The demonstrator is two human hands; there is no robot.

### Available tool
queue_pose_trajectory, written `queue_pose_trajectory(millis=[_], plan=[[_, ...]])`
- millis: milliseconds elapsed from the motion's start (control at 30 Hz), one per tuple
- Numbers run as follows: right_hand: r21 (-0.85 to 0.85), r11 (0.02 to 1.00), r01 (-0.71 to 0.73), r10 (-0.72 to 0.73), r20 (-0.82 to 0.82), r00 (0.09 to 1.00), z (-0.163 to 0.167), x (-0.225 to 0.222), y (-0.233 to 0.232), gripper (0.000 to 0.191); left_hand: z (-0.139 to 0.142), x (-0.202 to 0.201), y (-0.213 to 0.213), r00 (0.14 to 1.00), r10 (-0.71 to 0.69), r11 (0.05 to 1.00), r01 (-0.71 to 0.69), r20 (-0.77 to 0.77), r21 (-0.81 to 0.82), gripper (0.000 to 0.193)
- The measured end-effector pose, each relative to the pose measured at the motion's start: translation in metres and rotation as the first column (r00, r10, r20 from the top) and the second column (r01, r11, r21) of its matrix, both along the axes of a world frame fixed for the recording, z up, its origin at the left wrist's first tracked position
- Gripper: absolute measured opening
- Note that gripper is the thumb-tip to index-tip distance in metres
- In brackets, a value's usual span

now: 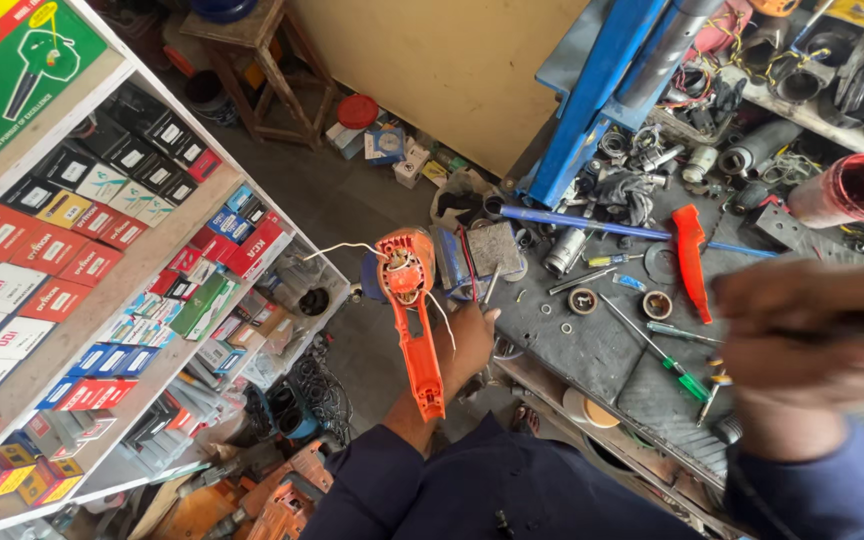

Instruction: The person uses an angle grinder to grind a metal rod, producing sparks, then switches to hammering a metal rod clamped in a vise. The person handles the metal rod and tools directly on a cluttered workbench.

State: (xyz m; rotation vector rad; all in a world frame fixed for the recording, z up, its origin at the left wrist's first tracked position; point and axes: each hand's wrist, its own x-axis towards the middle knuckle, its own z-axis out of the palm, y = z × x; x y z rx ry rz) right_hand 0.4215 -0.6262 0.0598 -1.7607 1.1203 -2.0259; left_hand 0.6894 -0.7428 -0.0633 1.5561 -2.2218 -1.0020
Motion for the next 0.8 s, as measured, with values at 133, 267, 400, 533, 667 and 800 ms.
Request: queue_pose_trajectory(millis=[133, 267, 400, 533, 667, 800], plan=[[0.604, 0.766, 0.220, 0.031, -0.376, 0.926, -0.080, 0.054, -0.008, 0.040, 0.011, 0.004, 0.001, 0.999, 0.017, 0.999, -0.019, -0.046, -0.026, 0.043], [0.750, 0.458, 0.477, 0.154, -0.596, 0.788, -0.072, 0.071, -0.016, 0.038, 0.012, 0.005, -0.001, 0.998, 0.007, 0.999, -0.009, 0.065, 0.035, 0.046], [0.714, 0.510, 0.480, -0.023, -0.547, 0.837, -0.011, 0.042, -0.008, 0.034, 0.001, -0.003, -0.002, 0.999, 0.021, 0.999, -0.023, -0.029, -0.044, 0.044], [0.334, 0.883, 0.330, -0.235, -0.296, 0.926, 0.028, -0.005, 0.015, 0.049, 0.002, -0.003, 0.000, 0.999, 0.037, 0.999, -0.037, -0.018, 0.004, 0.046], [-0.041, 0.995, -0.095, 0.103, 0.239, 0.966, 0.015, -0.038, 0.009, 0.056, 0.007, 0.002, -0.001, 1.000, 0.024, 1.000, -0.024, 0.013, 0.016, 0.044], [0.206, 0.954, 0.219, -0.151, -0.305, 0.941, -0.060, 0.024, -0.008, 0.035, 0.011, 0.003, 0.003, 0.999, -0.006, 1.000, 0.006, 0.040, 0.002, 0.045]])
